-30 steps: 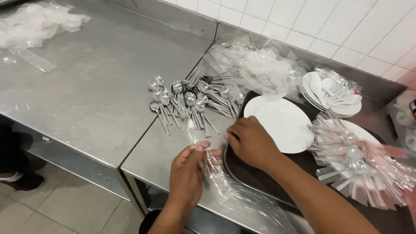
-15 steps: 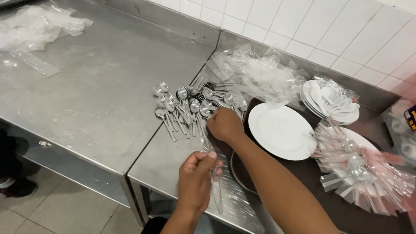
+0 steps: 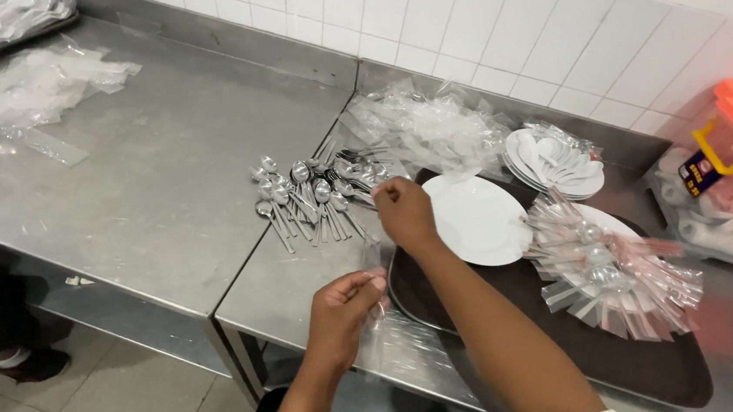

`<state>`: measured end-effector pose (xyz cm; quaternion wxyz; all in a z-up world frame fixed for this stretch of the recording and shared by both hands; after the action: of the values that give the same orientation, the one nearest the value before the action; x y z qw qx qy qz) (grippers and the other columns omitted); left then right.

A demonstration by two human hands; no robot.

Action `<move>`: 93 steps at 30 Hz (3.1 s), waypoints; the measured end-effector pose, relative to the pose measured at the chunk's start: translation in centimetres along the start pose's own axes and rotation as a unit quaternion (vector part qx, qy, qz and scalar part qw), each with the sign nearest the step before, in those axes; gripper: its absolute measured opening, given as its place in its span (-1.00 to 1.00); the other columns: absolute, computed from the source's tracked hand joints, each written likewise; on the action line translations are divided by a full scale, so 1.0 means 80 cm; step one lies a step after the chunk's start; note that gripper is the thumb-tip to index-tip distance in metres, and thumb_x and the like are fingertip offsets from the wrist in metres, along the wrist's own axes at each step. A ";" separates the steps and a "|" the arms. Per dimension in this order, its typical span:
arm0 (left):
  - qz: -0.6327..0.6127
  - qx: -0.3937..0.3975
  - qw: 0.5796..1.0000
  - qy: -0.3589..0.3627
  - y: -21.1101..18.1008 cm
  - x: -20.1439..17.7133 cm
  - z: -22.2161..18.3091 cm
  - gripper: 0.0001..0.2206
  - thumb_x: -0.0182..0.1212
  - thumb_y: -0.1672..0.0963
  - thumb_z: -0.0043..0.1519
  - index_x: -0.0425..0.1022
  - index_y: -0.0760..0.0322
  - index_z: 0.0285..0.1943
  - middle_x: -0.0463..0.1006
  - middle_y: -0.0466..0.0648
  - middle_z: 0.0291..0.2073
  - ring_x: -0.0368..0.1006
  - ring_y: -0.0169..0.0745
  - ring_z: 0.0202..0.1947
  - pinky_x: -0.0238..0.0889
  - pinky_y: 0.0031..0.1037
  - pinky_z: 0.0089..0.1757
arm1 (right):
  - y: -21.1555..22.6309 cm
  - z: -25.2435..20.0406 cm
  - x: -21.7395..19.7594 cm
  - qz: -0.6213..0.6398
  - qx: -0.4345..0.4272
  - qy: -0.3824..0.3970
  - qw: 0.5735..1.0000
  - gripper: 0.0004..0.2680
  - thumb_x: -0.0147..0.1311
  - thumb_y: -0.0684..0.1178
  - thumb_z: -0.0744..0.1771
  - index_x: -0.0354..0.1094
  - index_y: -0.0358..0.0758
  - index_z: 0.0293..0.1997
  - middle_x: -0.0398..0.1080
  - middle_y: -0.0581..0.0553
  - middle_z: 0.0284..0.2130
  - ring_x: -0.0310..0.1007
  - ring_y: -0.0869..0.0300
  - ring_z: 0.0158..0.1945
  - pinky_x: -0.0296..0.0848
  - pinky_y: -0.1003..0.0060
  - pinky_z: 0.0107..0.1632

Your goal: Wrapping individual metal spoons in clear plastic sleeves and arranging them on a tray in a kitchen prep area.

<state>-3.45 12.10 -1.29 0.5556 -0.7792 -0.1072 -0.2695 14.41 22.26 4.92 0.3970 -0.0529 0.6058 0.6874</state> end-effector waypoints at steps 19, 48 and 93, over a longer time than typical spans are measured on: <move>0.198 0.184 0.961 0.058 0.043 0.093 -0.047 -0.80 0.40 0.19 0.14 0.40 0.24 -0.22 0.44 -0.08 -0.47 0.39 -0.37 -0.49 0.53 -0.45 -0.46 | -0.094 -0.152 -0.202 0.506 0.015 0.244 0.827 -0.32 0.20 -0.25 0.28 -0.15 -0.06 0.57 0.56 -0.24 -0.33 0.63 0.00 -0.32 0.52 0.33 -0.37; 0.238 -0.009 0.937 0.257 0.067 0.104 -0.035 -0.71 0.29 0.13 0.23 0.69 0.42 0.06 0.72 0.16 -0.44 0.49 -0.24 -0.47 0.36 -0.40 -0.30 | -0.105 -0.175 -0.231 0.450 -0.024 -0.103 0.886 -0.79 0.15 -0.04 0.36 0.17 -0.18 -0.02 0.53 -0.39 -0.44 0.52 0.03 -0.56 0.40 0.31 -0.48; 0.136 0.084 0.951 0.265 0.049 0.142 -0.065 -0.50 0.01 -0.04 0.33 0.53 0.42 0.25 0.68 0.11 -0.16 0.64 -0.14 -0.23 0.57 -0.45 -0.19 | -0.030 -0.224 -0.200 -0.011 -0.305 -0.096 0.948 -0.62 -0.03 0.11 0.42 0.18 -0.18 0.41 0.43 -0.14 0.04 0.43 0.13 -0.03 0.45 0.26 0.00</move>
<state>6.29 4.40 2.92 0.6592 -0.6372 0.1287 -0.3779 19.45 -1.26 7.20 0.4253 -0.1119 0.3260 0.8369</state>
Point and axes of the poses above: each hand's wrist, its own z-axis towards the middle knuckle, its own x-axis out of the palm, y = z × x, the point moved 8 cm from there along z, towards the middle knuckle
